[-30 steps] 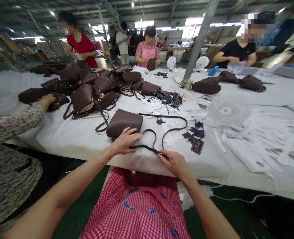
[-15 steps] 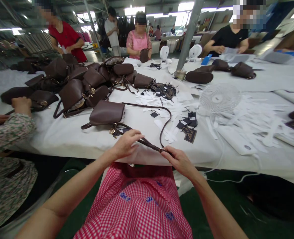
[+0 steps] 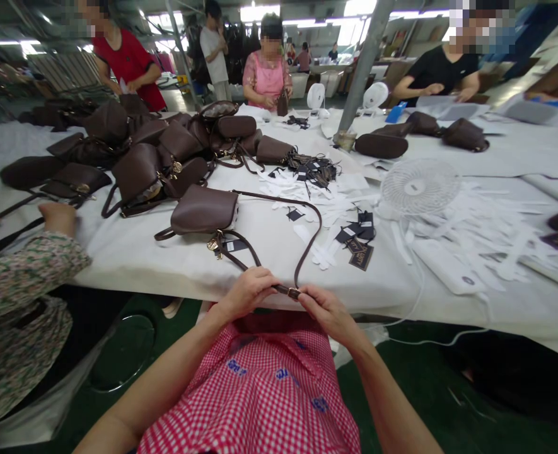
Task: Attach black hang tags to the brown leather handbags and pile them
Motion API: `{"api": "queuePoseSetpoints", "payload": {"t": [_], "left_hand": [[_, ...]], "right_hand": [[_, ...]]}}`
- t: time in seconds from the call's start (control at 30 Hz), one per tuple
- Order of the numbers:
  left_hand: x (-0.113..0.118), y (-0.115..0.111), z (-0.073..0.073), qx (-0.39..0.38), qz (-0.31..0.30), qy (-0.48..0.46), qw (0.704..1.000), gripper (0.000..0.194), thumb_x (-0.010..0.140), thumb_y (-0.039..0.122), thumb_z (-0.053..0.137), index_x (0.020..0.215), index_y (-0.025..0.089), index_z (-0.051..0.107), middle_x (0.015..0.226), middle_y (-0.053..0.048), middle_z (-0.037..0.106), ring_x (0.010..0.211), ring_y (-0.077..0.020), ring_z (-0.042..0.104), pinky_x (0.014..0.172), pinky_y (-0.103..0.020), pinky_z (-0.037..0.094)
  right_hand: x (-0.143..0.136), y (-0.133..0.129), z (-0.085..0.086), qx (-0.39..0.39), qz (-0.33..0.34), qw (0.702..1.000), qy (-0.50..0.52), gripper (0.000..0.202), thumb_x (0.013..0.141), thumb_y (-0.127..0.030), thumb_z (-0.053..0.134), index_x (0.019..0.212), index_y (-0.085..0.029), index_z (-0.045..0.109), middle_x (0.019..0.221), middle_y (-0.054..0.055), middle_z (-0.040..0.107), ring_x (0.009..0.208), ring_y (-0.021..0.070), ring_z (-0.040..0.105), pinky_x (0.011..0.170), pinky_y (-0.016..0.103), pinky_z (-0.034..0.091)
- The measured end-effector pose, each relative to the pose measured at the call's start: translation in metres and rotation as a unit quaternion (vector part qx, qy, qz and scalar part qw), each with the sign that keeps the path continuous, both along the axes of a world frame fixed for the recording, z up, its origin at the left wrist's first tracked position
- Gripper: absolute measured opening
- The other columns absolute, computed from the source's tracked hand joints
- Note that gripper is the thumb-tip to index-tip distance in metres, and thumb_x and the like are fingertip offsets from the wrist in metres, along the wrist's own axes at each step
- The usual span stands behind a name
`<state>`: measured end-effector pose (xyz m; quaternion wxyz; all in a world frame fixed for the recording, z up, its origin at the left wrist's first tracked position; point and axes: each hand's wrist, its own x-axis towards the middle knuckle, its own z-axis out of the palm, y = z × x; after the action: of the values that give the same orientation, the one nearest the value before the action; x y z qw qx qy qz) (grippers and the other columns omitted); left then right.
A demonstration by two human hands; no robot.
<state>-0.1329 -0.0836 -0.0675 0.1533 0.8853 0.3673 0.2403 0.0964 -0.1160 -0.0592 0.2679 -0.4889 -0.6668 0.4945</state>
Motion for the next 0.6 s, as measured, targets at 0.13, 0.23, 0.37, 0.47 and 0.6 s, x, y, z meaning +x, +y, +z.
{"api": "queuePoseSetpoints", "payload": {"t": [0.13, 0.23, 0.37, 0.47, 0.6], "left_hand": [[0.004, -0.009, 0.002, -0.024, -0.005, -0.051, 0.998, 0.023, 0.090, 0.029, 0.057, 0.110, 0.019, 0.061, 0.099, -0.008, 0.065, 0.093, -0.0195, 0.058, 0.083, -0.032, 0.046], [0.012, -0.014, 0.002, -0.029, -0.008, -0.114, 0.993, 0.024, 0.089, 0.029, 0.059, 0.110, 0.018, 0.061, 0.103, -0.008, 0.066, 0.096, -0.0202, 0.059, 0.087, -0.033, 0.046], [0.013, -0.016, -0.001, -0.083, 0.031, -0.203, 0.975, 0.012, 0.089, 0.024, 0.058, 0.096, 0.016, 0.065, 0.088, -0.006, 0.067, 0.086, -0.0177, 0.061, 0.081, -0.030, 0.047], [0.007, -0.015, -0.001, -0.134, 0.024, -0.272, 0.953, 0.010, 0.087, 0.021, 0.061, 0.093, 0.016, 0.067, 0.087, -0.005, 0.067, 0.084, -0.0163, 0.060, 0.078, -0.027, 0.047], [0.004, -0.020, 0.003, -0.147, 0.049, -0.296, 0.943, 0.012, 0.083, 0.020, 0.065, 0.094, 0.016, 0.071, 0.084, -0.005, 0.066, 0.083, -0.0158, 0.059, 0.077, -0.026, 0.045]], "right_hand": [[-0.007, 0.002, -0.001, -0.025, -0.005, 0.999, 0.029, 0.040, 0.088, -0.057, 0.045, 0.072, -0.021, 0.051, 0.058, -0.005, 0.042, 0.055, 0.0113, 0.039, 0.053, 0.024, 0.034], [-0.014, 0.001, 0.000, -0.030, -0.005, 0.998, 0.057, 0.041, 0.087, -0.058, 0.048, 0.070, -0.020, 0.050, 0.058, -0.004, 0.043, 0.055, 0.0113, 0.040, 0.054, 0.025, 0.036], [-0.019, -0.001, -0.003, -0.054, -0.021, 0.992, 0.112, 0.038, 0.089, -0.055, 0.050, 0.075, -0.020, 0.053, 0.060, -0.004, 0.044, 0.055, 0.0104, 0.041, 0.054, 0.024, 0.037], [-0.021, -0.001, -0.009, -0.044, -0.039, 0.993, 0.102, 0.037, 0.089, -0.054, 0.050, 0.080, -0.019, 0.057, 0.060, -0.003, 0.047, 0.053, 0.0101, 0.043, 0.052, 0.023, 0.039], [-0.024, 0.001, -0.012, 0.125, -0.072, 0.989, 0.015, 0.031, 0.090, -0.046, 0.051, 0.096, -0.020, 0.066, 0.078, 0.004, 0.065, 0.064, 0.0148, 0.060, 0.059, 0.026, 0.051]]}}
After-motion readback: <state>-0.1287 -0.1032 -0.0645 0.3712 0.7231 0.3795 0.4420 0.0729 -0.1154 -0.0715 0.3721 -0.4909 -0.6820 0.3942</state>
